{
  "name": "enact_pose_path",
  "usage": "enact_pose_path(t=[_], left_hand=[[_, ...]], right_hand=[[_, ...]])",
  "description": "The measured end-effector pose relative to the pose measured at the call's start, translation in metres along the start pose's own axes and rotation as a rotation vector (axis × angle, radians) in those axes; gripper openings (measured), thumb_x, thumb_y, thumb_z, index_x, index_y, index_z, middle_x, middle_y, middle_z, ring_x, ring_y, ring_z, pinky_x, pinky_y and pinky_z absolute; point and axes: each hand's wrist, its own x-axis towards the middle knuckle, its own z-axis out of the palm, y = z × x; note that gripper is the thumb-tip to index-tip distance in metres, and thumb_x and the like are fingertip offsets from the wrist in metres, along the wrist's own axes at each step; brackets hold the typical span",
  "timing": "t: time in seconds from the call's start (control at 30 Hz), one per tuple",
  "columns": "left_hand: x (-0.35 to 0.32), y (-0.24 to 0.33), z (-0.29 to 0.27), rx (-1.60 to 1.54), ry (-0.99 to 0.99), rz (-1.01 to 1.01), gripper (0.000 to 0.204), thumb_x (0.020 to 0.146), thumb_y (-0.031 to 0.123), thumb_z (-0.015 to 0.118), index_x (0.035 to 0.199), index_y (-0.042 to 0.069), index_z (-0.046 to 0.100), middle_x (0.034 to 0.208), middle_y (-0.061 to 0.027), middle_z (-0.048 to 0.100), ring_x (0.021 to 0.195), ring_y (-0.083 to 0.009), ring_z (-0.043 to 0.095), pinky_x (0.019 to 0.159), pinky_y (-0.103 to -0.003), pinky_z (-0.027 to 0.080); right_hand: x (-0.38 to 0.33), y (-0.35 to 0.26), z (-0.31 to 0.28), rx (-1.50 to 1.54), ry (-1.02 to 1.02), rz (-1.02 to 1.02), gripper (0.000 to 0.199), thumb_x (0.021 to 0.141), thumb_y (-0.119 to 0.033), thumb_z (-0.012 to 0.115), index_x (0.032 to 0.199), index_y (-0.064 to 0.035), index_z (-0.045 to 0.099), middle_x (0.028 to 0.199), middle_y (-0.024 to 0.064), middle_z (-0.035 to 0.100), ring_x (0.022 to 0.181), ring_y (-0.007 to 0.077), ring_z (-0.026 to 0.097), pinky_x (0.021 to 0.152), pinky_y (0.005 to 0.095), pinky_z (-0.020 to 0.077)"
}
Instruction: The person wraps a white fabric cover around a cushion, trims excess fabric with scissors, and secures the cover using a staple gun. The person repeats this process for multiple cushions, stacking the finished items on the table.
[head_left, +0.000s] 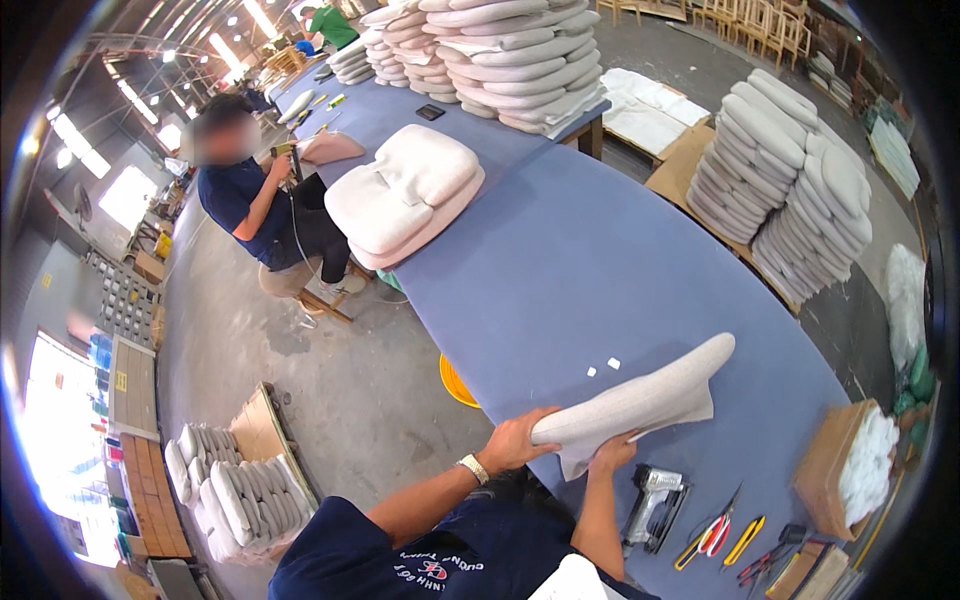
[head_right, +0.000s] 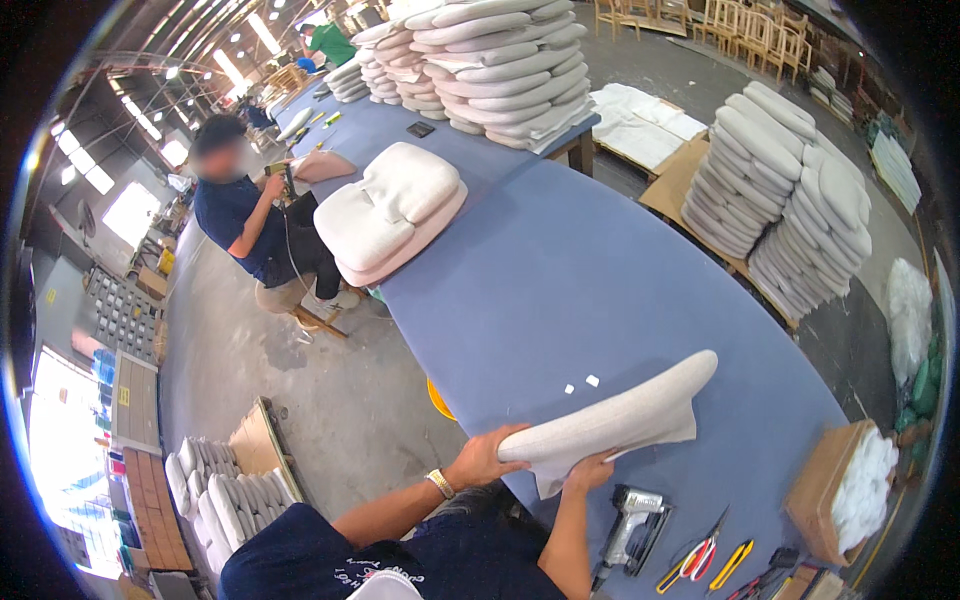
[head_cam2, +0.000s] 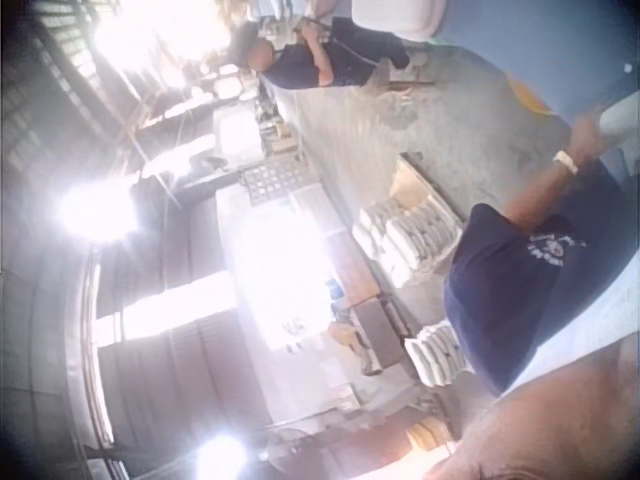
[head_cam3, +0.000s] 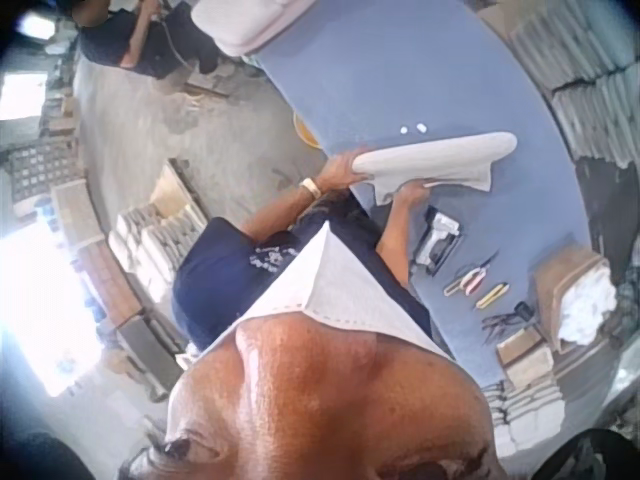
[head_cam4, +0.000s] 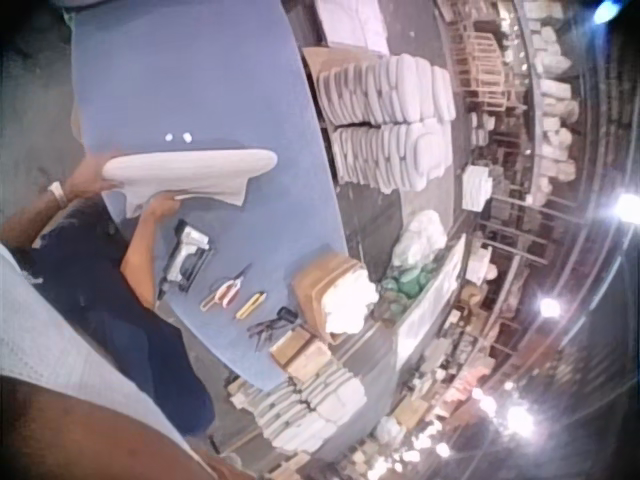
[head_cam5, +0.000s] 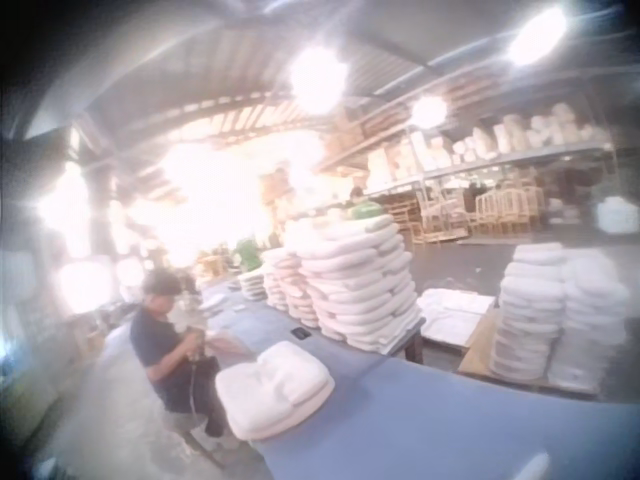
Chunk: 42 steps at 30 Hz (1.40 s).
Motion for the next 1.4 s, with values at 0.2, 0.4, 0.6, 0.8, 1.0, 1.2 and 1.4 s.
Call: enact_pose_path(t=[0.2, 0.4, 0.6, 0.8, 1.0, 1.2, 1.4], left_hand=[[0.026, -0.02, -0.006, -0.257, 0.006, -0.071, 0.073, 0.082, 0.035, 0.088, 0.143, 0.009, 0.059, 0.133, -0.0135, 0.069, 0.119, -0.0274, 0.068, 0.104, -0.04, 0.052], [0.033, -0.044, 0.011, -0.56, 0.074, -0.139, 0.064, 0.087, 0.028, 0.086, 0.139, 0.001, 0.06, 0.13, -0.0126, 0.07, 0.119, -0.0205, 0.065, 0.105, -0.038, 0.051], [0.014, -0.061, 0.073, -0.776, 0.209, -0.291, 0.06, 0.092, 0.034, 0.082, 0.136, -0.001, 0.062, 0.129, -0.0126, 0.07, 0.119, -0.0189, 0.064, 0.104, -0.038, 0.051], [0.03, -0.062, 0.076, -0.966, 0.306, -0.418, 0.071, 0.093, 0.048, 0.077, 0.139, -0.004, 0.058, 0.131, -0.0165, 0.069, 0.121, -0.0245, 0.064, 0.102, -0.04, 0.053], [0.029, -0.055, 0.098, -1.398, 0.324, -0.603, 0.079, 0.095, 0.054, 0.072, 0.149, 0.003, 0.045, 0.143, -0.0162, 0.058, 0.128, -0.0317, 0.06, 0.102, -0.057, 0.051], [0.016, -0.043, 0.105, -1.336, 0.288, -0.6, 0.081, 0.096, 0.058, 0.069, 0.153, 0.01, 0.04, 0.15, -0.013, 0.051, 0.135, -0.0324, 0.053, 0.108, -0.062, 0.046], [0.019, -0.032, 0.099, -1.37, 0.316, -0.56, 0.081, 0.097, 0.06, 0.066, 0.153, 0.007, 0.04, 0.146, -0.0164, 0.055, 0.13, -0.0358, 0.057, 0.102, -0.063, 0.049]], right_hand=[[-0.023, -0.036, 0.005, -0.139, 0.047, -0.143, 0.062, 0.111, -0.041, 0.042, 0.117, 0.0166, 0.063, 0.109, 0.0377, 0.069, 0.101, 0.0536, 0.066, 0.087, 0.0556, 0.0501], [-0.005, -0.026, 0.015, -0.161, 0.083, -0.205, 0.061, 0.111, -0.038, 0.041, 0.115, 0.019, 0.063, 0.11, 0.0402, 0.067, 0.103, 0.057, 0.063, 0.087, 0.057, 0.0485], [0.018, -0.013, 0.01, -0.127, -0.017, -0.113, 0.067, 0.111, -0.043, 0.038, 0.118, 0.0204, 0.061, 0.111, 0.0386, 0.068, 0.103, 0.0551, 0.064, 0.09, 0.0553, 0.0496], [0.015, -0.033, -0.035, 0.085, -0.391, -0.036, 0.057, 0.108, -0.045, 0.051, 0.119, 0.0101, 0.061, 0.096, 0.0195, 0.072, 0.084, 0.0324, 0.072, 0.067, 0.046, 0.0574], [-0.022, -0.09, -0.076, -0.05, -0.874, 0.068, 0.042, 0.105, -0.042, 0.061, 0.1, -0.0007, 0.062, 0.082, 0.0131, 0.071, 0.058, 0.0191, 0.067, 0.05, 0.0322, 0.0556], [-0.052, -0.114, -0.077, -0.264, -0.921, -0.014, 0.049, 0.103, -0.047, 0.063, 0.097, 0.0016, 0.061, 0.077, 0.0129, 0.068, 0.059, 0.0194, 0.066, 0.053, 0.0335, 0.0565], [-0.051, -0.118, -0.07, -0.295, -0.83, 0.019, 0.054, 0.101, -0.048, 0.065, 0.093, 0.0051, 0.062, 0.076, 0.016, 0.069, 0.056, 0.0209, 0.066, 0.051, 0.0335, 0.0562]])
